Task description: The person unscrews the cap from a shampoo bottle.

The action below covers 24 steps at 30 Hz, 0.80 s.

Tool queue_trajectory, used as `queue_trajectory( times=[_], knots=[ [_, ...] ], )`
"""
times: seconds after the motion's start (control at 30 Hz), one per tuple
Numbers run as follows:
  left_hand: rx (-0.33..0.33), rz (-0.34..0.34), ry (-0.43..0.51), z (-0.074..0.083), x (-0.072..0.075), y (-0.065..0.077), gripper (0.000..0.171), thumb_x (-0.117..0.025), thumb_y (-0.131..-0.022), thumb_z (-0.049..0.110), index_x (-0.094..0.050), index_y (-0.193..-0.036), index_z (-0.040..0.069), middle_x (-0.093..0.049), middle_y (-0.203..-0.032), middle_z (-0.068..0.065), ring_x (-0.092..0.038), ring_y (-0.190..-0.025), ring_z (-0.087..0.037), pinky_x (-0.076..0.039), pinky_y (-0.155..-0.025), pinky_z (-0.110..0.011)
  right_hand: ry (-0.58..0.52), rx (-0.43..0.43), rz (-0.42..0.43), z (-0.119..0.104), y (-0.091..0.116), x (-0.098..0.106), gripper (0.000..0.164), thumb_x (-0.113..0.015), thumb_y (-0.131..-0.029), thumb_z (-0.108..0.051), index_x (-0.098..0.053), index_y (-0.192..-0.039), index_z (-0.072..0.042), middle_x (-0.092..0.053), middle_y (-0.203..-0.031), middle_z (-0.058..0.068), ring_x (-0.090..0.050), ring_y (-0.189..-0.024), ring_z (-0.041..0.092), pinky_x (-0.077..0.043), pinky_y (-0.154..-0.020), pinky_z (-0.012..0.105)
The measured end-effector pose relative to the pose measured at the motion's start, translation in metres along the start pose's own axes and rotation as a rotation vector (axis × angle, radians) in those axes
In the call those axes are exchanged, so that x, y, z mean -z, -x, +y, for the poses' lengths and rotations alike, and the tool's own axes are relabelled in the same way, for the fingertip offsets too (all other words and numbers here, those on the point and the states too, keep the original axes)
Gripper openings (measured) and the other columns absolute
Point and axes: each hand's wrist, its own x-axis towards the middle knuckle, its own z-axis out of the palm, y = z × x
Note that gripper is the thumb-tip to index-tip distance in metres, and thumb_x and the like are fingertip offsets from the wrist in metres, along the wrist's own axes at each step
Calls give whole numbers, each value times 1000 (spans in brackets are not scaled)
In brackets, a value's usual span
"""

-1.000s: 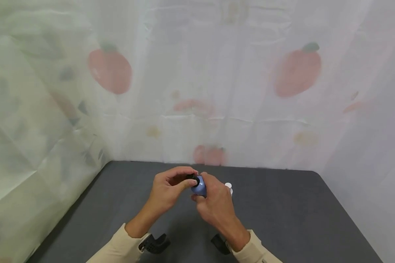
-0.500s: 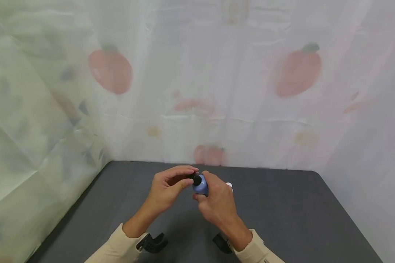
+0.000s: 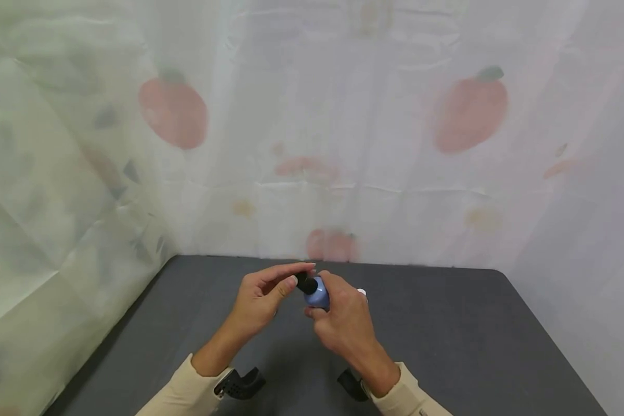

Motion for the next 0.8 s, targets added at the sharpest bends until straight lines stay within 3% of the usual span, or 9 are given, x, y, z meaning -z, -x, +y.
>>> queue_trajectory(
  times=[0.27,0.4,0.63,0.8],
  knots=[
    [63,41,-67,6,1,6,29,-60,-107,13,-70,-133,5,-71,-133,-17,-73,-117,-15,-61,-98,-29,-9,-30,-18,-1,1,2,52,-97,-68,-8,-72,-112,-14,-77,-102,4,-75,-93,23,-62,-79,46],
    [69,71,-98,5,1,7,29,-68,-102,9,-71,-130,4,-73,-127,-19,-75,-110,-15,-62,-96,-30,-9,-36,-18,-1,2,3,51,-97,-69,-8,-72,-113,-15,-77,-104,5,-75,-94,23,-62,-79,46],
    [47,7,-57,2,-7,-4,43,-79,-92,6,-68,-134,10,-65,-140,-14,-64,-130,-22,-55,-110,-33,-2,-35,-22,-1,5,3,48,-95,-72,-11,-72,-114,-15,-76,-101,2,-74,-90,18,-61,-75,41],
    [-57,10,-65,1,-15,-12,32,-79,-91,2,-74,-123,4,-71,-131,-17,-70,-116,-26,-61,-97,-32,5,-22,-14,-3,9,2,55,-96,-71,-12,-72,-120,-11,-77,-105,2,-75,-89,19,-62,-76,42]
  ],
)
